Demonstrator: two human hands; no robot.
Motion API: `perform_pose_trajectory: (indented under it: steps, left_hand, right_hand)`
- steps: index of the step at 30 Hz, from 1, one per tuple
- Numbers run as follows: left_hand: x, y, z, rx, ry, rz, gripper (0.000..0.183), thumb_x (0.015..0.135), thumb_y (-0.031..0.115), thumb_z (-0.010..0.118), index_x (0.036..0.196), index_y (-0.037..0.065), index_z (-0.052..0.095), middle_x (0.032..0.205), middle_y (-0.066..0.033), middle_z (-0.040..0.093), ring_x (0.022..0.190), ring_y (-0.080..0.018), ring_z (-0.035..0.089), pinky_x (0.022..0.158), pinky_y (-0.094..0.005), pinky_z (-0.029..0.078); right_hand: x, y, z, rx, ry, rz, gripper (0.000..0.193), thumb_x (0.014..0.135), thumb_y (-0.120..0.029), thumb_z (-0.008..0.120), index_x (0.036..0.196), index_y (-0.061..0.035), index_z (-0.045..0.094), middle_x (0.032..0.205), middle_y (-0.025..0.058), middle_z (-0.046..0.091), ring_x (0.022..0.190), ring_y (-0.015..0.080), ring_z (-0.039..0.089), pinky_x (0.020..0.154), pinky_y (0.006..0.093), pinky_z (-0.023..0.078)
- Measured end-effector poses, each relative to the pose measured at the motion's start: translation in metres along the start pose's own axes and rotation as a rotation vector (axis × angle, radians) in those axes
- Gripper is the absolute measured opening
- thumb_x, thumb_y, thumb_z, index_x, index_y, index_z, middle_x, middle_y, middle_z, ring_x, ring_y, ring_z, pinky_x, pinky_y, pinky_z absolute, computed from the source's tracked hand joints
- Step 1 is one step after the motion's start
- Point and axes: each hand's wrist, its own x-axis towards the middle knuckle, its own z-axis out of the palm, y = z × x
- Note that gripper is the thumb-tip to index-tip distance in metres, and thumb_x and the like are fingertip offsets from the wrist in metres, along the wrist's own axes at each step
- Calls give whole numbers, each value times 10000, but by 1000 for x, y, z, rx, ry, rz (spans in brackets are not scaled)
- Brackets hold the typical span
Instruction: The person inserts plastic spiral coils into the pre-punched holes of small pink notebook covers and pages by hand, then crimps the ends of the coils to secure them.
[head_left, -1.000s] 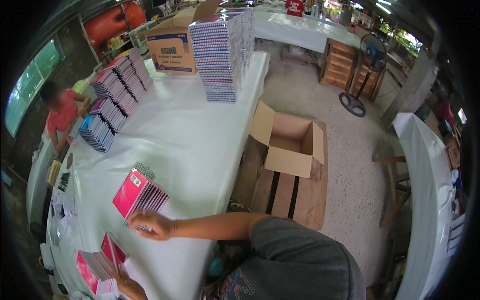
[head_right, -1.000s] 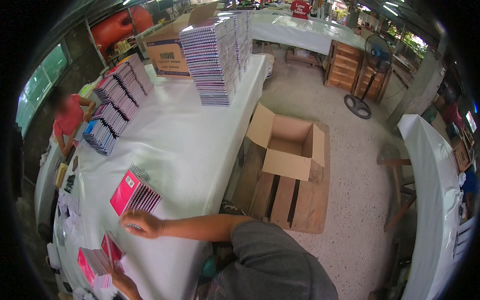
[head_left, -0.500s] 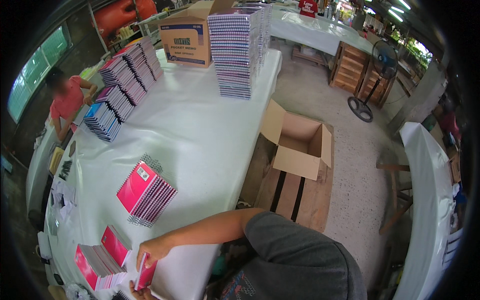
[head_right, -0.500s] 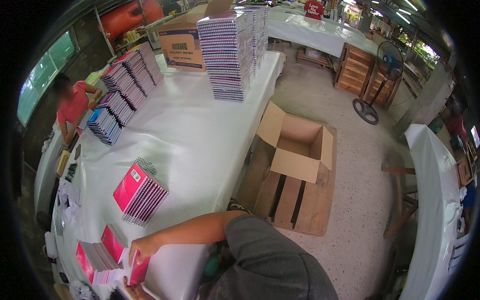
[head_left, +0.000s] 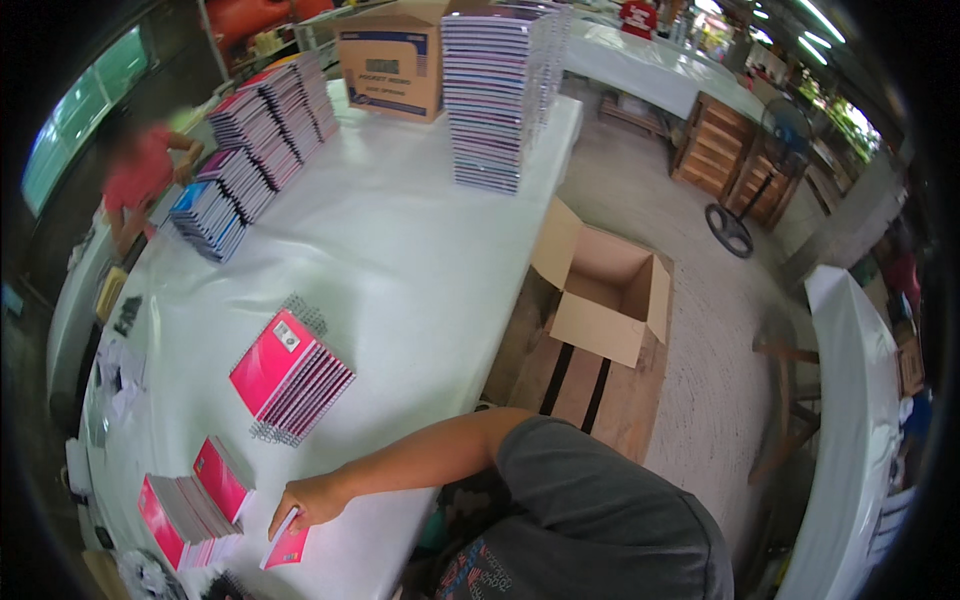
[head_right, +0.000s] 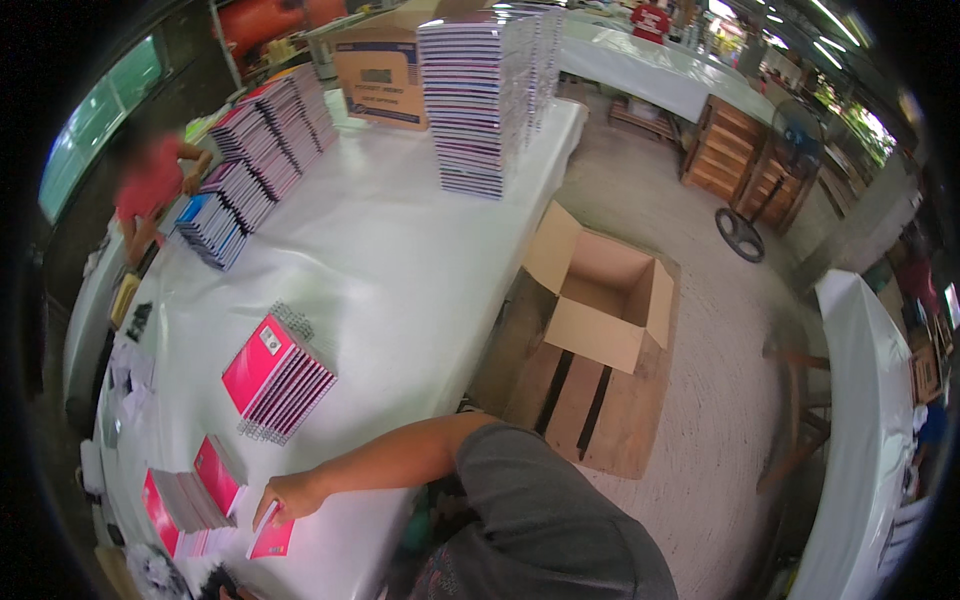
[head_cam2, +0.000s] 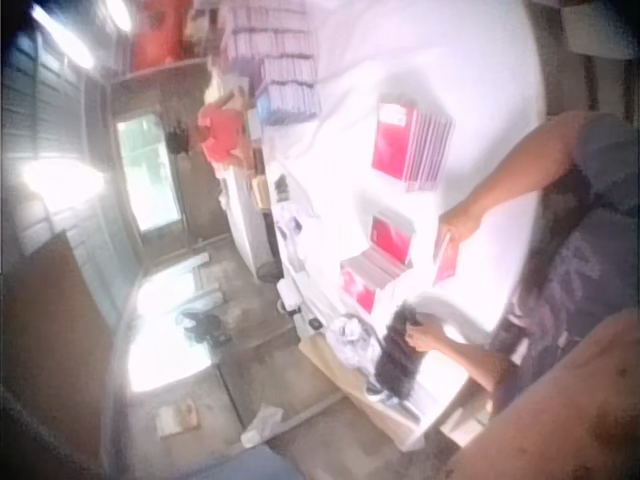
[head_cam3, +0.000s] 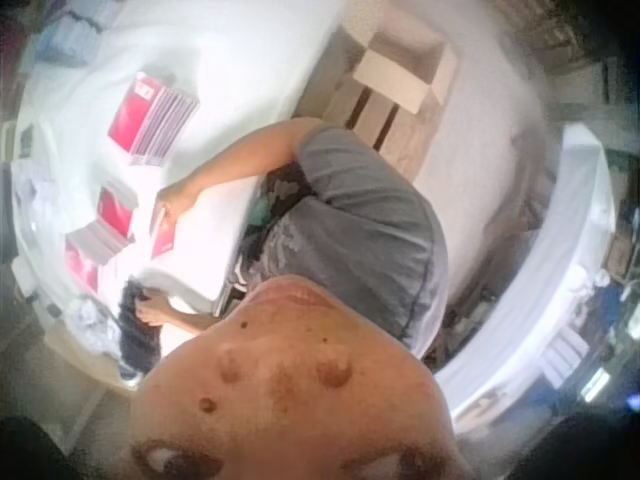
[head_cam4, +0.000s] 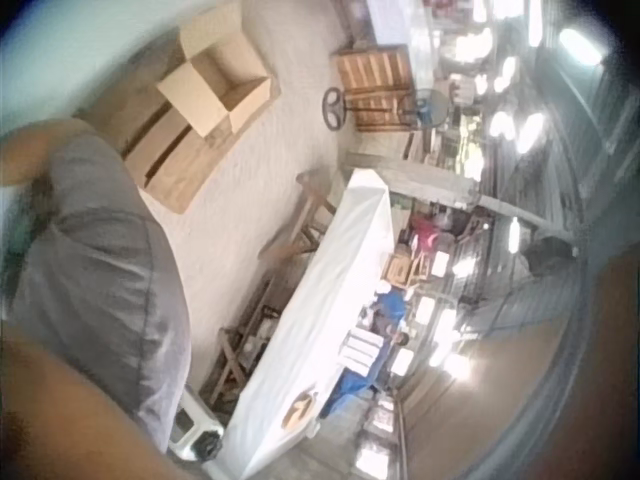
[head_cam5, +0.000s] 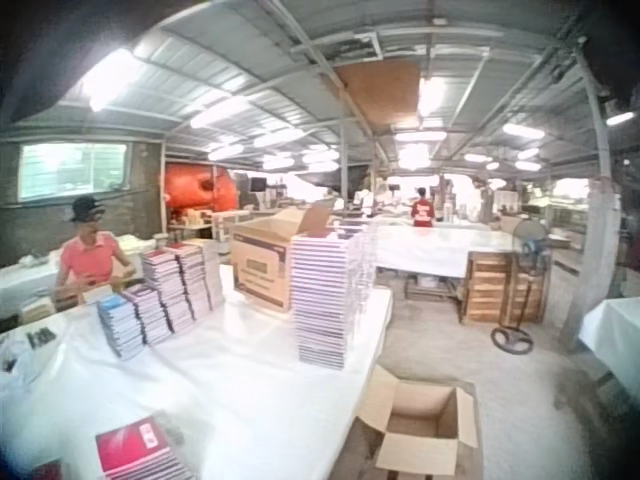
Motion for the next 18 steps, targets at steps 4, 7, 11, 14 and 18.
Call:
perform_pose_trajectory:
  steps: [4, 7, 11, 14, 18]
  left_hand:
    - [7, -24, 31, 27, -42, 15, 344, 841, 396, 573, 993, 104, 670, 966, -146, 654, 851, -292, 632, 642, -417, 501]
    - [19, -31, 23, -281, -341, -182, 562, 763, 510, 623, 1186, 143, 568, 1166, -157, 584, 874, -326, 629, 645, -452, 504]
    - [1, -27, 47, -296, -53, -41, 352, 869, 348, 556, 983, 17, 525, 940, -158, 547, 835, -366, 564, 738, -468, 442]
    - [2, -12, 28, -299, -174, -147, 332, 861, 338, 565, 973, 28, 536, 939, -142, 568, 859, -353, 572, 737, -456, 442]
    - [10, -35, 40, -445, -97, -142, 332, 855, 347, 583, 950, 28, 581, 918, -137, 607, 837, -334, 580, 709, -442, 446]
  right_hand:
    - [1, -1, -1, 22, 35, -18, 363, 824, -3, 570, 1176, -84, 596, 1160, 114, 619, 974, 173, 605, 852, 282, 462]
    - [0, -1, -6, -2, 68, -30, 374, 824, 18, 558, 1182, -85, 591, 1188, 107, 605, 996, 177, 599, 878, 278, 457]
    - [3, 13, -2, 30, 141, -119, 356, 822, 21, 564, 1151, -101, 619, 1051, 120, 658, 850, 115, 576, 795, 269, 475]
    - [-1, 12, -4, 11, 154, -122, 351, 822, 21, 561, 1148, -96, 620, 1033, 114, 663, 832, 119, 578, 778, 268, 482]
    - [-4, 10, -5, 35, 162, -125, 357, 818, 20, 564, 1150, -99, 619, 1043, 118, 662, 828, 124, 586, 777, 270, 488]
